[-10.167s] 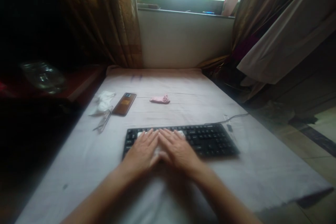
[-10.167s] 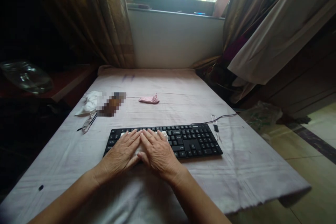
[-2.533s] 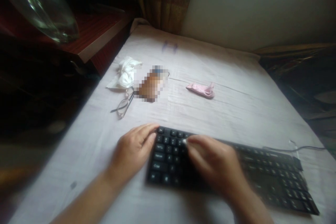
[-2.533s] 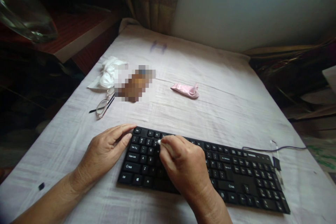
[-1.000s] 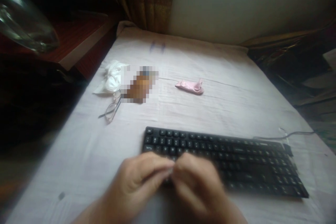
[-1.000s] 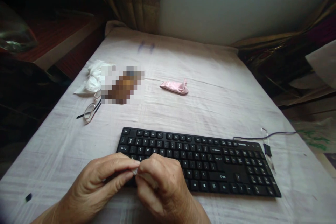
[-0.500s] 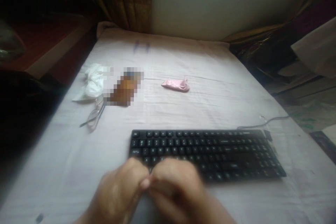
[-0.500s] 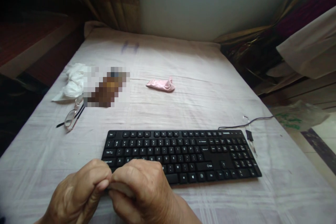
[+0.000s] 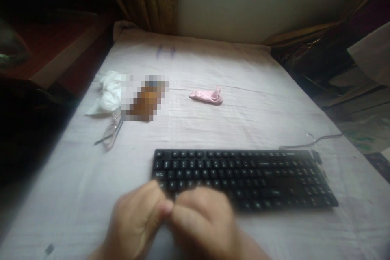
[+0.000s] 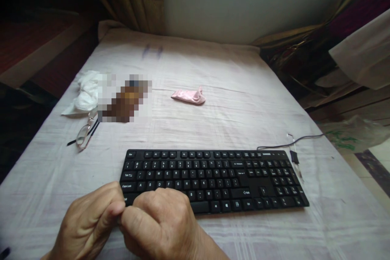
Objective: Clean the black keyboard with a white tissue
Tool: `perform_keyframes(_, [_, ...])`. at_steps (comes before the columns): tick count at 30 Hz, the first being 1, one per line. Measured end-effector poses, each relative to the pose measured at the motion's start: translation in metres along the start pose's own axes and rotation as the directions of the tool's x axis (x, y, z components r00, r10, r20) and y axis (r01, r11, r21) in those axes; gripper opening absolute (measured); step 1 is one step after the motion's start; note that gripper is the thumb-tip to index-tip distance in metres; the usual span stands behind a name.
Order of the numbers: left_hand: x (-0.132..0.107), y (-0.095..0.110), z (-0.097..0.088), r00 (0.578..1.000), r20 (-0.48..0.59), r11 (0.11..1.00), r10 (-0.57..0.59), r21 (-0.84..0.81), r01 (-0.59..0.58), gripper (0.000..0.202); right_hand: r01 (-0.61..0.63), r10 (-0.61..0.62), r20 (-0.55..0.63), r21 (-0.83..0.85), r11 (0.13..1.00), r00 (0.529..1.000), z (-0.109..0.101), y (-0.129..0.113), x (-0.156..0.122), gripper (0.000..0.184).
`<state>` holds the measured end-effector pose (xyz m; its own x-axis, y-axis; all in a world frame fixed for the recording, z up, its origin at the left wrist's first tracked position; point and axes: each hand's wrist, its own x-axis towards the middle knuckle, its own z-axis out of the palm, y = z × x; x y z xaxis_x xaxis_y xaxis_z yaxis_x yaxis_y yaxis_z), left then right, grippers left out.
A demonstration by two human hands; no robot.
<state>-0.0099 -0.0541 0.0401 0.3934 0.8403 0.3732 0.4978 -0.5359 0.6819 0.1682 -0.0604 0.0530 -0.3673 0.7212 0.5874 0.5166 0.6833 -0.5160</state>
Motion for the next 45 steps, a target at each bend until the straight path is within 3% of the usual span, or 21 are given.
perform_keyframes(4, [0.003, 0.004, 0.001, 0.999, -0.002, 0.992, -0.053, -0.114, 0.053, 0.036, -0.018, 0.019, 0.016, -0.005, 1.0, 1.0, 0.004, -0.001, -0.001, 0.021])
perform_keyframes(8, [0.006, 0.006, 0.001, 0.998, -0.007, 0.983, -0.063, -0.175, 0.06, 0.04, -0.017, 0.019, -0.065, 0.036, 0.999, 0.998, 0.008, -0.002, -0.003, 0.015])
perform_keyframes(12, [0.005, 0.001, -0.002, 0.994, 0.002, 0.975, -0.113, -0.194, 0.111, 0.043, -0.102, 0.104, -0.045, 0.051, 0.994, 0.994, -0.003, 0.004, -0.002, 0.015])
perform_keyframes(18, [0.006, -0.012, -0.013, 0.973, -0.108, 0.975, -0.202, -0.122, 0.188, 0.044, -0.267, 0.274, 0.051, -0.111, 0.957, 0.96, -0.014, 0.024, -0.006, 0.017])
perform_keyframes(21, [0.008, -0.017, -0.014, 0.955, -0.188, 0.973, -0.231, -0.061, 0.223, 0.037, -0.241, 0.26, 0.1, -0.168, 0.956, 0.96, -0.007, 0.026, -0.008, 0.021])
perform_keyframes(25, [0.011, -0.026, -0.007, 0.932, -0.288, 0.957, -0.221, 0.122, 0.265, 0.015, -0.179, 0.207, 0.081, -0.26, 0.949, 0.975, -0.002, 0.025, -0.008, 0.024])
perform_keyframes(31, [0.012, -0.036, 0.003, 0.961, -0.205, 0.945, -0.186, 0.232, 0.232, 0.026, -0.254, 0.295, 0.096, -0.301, 0.919, 0.951, -0.013, 0.027, -0.01, 0.023])
perform_keyframes(36, [0.009, -0.042, 0.003, 0.953, -0.177, 0.921, -0.247, 0.263, 0.288, 0.03, -0.302, 0.331, 0.059, -0.281, 0.911, 0.942, -0.014, 0.027, -0.011, 0.024])
perform_keyframes(41, [0.009, -0.046, 0.004, 0.953, -0.167, 0.925, -0.254, 0.246, 0.29, 0.029, -0.146, 0.172, 0.086, -0.251, 0.957, 0.981, 0.002, 0.018, 0.004, 0.02])
perform_keyframes(45, [0.01, -0.047, 0.005, 0.955, -0.161, 0.932, -0.25, 0.228, 0.283, 0.029, -0.11, 0.155, 0.103, -0.346, 0.932, 0.983, 0.015, 0.011, 0.014, 0.028])
